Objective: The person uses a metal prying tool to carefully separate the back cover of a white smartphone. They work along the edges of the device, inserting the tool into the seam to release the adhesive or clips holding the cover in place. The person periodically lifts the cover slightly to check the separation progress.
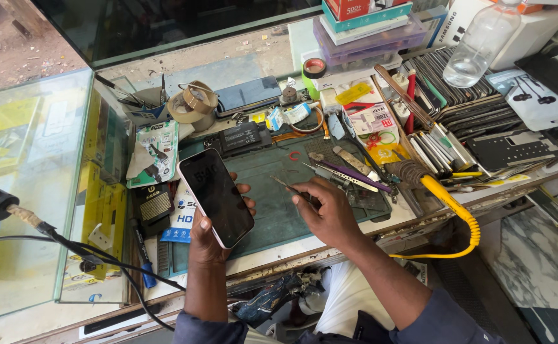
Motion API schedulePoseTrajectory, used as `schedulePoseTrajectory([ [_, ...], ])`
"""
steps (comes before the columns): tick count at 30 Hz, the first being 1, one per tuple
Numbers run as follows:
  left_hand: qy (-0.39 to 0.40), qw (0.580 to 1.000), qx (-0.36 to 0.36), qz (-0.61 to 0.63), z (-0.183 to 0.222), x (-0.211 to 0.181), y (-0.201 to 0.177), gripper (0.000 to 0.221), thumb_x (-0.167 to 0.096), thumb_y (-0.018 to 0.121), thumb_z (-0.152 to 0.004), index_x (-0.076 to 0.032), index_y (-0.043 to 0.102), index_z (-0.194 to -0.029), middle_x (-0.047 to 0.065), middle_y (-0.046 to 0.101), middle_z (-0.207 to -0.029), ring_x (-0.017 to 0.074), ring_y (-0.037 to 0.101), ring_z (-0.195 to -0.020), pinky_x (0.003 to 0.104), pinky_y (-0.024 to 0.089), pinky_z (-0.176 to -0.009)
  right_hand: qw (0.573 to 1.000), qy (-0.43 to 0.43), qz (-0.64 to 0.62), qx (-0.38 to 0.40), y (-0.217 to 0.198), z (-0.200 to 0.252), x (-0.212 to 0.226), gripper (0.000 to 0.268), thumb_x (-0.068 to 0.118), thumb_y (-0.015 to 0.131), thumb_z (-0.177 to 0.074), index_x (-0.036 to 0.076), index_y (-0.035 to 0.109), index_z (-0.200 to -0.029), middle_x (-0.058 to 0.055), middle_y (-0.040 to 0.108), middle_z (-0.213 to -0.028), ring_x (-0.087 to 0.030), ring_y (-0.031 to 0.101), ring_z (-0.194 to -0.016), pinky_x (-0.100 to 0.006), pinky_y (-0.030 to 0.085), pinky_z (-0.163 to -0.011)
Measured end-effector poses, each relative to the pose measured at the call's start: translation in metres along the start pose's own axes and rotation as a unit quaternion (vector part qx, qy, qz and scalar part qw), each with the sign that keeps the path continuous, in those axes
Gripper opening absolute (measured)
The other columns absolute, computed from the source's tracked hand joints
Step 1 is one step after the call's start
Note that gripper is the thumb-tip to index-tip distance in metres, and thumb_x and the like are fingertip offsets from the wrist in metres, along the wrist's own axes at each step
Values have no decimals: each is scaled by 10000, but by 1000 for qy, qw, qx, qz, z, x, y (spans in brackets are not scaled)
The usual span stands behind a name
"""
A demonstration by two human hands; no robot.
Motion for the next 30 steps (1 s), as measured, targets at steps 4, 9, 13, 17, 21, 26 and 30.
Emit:
schedulePoseTrajectory([
  [4,-1,1000,16,5,-1,1,0,1147,-468,934,-648,75,402,-1506,268,639,-1250,355,715,-1028,467,613,-894,1000,-24,17,-8,-1,1,1,198,134,711,-940,45,743,-1114,-41,617,-817,-108,563,-626,-281,426,-525],
  [9,-8,1000,20,14,-1,2,-2,1145,-465,931,-654,76,400,-1511,272,637,-1266,358,717,-1036,467,614,-898,1000,-14,8,-4,-1,2,-3,213,138,703,-944,46,740,-1133,-41,617,-823,-105,559,-617,-279,428,-526],
  [13,-5,1000,23,16,1,4,-3,1133,-466,918,-661,79,400,-1508,274,634,-1251,360,714,-1023,464,612,-890,1000,-17,2,-8,-2,3,-2,216,145,702,-948,44,739,-1135,-40,625,-835,-98,574,-631,-268,445,-534],
  [17,2,999,32,9,2,3,-2,1122,-461,910,-661,86,398,-1496,268,627,-1234,358,712,-1024,462,613,-897,1000,-4,7,0,0,5,-6,217,150,702,-945,51,744,-1133,-45,624,-828,-103,579,-622,-272,450,-535],
  [21,10,999,33,-2,3,1,1,1122,-461,912,-660,84,390,-1490,267,623,-1240,357,711,-1035,459,615,-908,1000,-9,13,-1,-1,6,-3,214,150,703,-946,58,743,-1135,-45,633,-845,-106,593,-638,-270,466,-551],
  [26,-11,999,27,22,-2,4,2,1132,-452,909,-652,85,396,-1506,281,636,-1220,360,721,-964,453,621,-853,1000,-6,11,3,-2,6,-1,221,150,701,-944,65,749,-1142,-49,638,-837,-113,598,-649,-275,459,-541],
  [30,-30,997,48,56,-2,7,2,1101,-462,869,-693,133,413,-1500,307,650,-1187,361,724,-903,432,620,-790,1000,-14,3,-11,-4,7,-2,216,148,699,-954,56,738,-1145,-43,638,-849,-107,599,-653,-270,466,-556],
])
Point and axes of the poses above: each hand's wrist, its own z-axis away from the middle knuckle, its own y-axis out of the palm, x = y × z, the point moved 10 cm from there along -z, towards the middle knuckle
